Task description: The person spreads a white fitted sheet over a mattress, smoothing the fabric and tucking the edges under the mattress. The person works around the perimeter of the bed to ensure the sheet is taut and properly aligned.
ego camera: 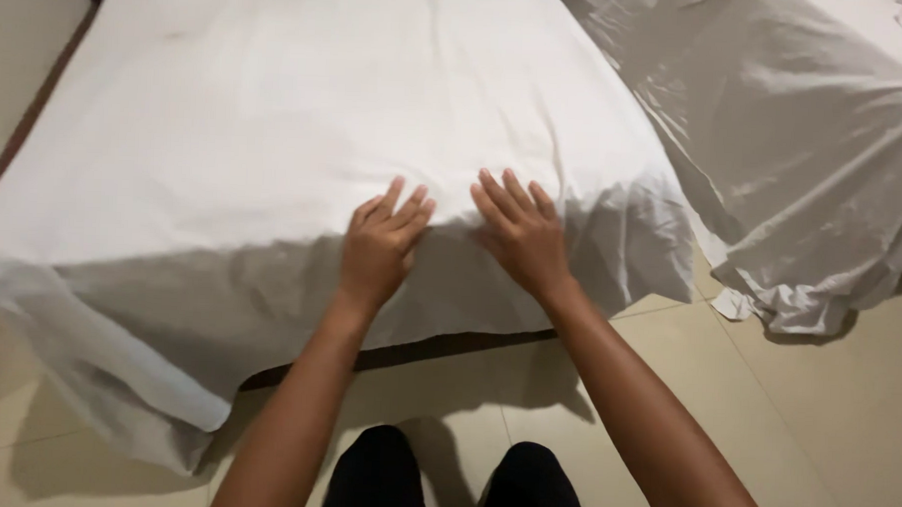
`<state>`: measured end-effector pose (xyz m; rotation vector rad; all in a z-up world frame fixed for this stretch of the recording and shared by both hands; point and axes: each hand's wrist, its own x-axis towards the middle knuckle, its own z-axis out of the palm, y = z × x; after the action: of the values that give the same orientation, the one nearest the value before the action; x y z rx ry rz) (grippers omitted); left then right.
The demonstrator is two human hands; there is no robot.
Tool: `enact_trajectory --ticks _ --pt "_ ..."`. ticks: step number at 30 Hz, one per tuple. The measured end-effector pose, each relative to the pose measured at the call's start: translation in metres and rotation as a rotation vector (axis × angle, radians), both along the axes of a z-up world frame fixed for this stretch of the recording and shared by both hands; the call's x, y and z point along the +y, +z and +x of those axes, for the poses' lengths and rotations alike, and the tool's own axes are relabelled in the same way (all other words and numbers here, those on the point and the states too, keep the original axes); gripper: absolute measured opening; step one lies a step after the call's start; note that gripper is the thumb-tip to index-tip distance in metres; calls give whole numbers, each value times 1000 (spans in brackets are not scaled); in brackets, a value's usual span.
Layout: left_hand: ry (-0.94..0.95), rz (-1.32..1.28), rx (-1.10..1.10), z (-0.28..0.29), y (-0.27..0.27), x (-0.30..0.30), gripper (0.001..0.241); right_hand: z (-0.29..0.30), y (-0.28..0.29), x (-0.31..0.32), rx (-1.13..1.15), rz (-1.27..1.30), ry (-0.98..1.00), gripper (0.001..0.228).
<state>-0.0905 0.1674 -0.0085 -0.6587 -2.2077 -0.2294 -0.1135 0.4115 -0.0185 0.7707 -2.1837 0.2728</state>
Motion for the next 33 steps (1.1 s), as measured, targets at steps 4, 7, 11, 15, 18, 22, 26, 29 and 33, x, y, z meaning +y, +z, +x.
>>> enact_trajectory --ticks 4,7,11,15,18,22,26,29,33 --pt "-66 59 -1 1 2 3 36 -6 0 0 98 9 -34 39" --pt "-117 166 -32 1 -4 8 29 -5 2 7 97 -27 25 26" --pt "-233 231 -93 5 -8 10 30 8 2 18 25 -82 144 21" --pt "-251 192 -163 10 -4 4 24 21 6 11 -19 -61 97 22" --pt "-208 131 -184 18 -3 -14 25 20 3 3 -19 -15 -14 24" --pt "-108 95 -180 42 9 -75 39 25 6 -15 -52 30 19 39" --pt "119 19 -160 62 21 -161 62 21 16 -61 -142 53 112 57" --pt "241 9 -171 72 30 -213 65 20 23 -104 -170 85 176 69" --pt "324 7 -157 71 23 -255 56 17 35 -165 -172 129 225 80"
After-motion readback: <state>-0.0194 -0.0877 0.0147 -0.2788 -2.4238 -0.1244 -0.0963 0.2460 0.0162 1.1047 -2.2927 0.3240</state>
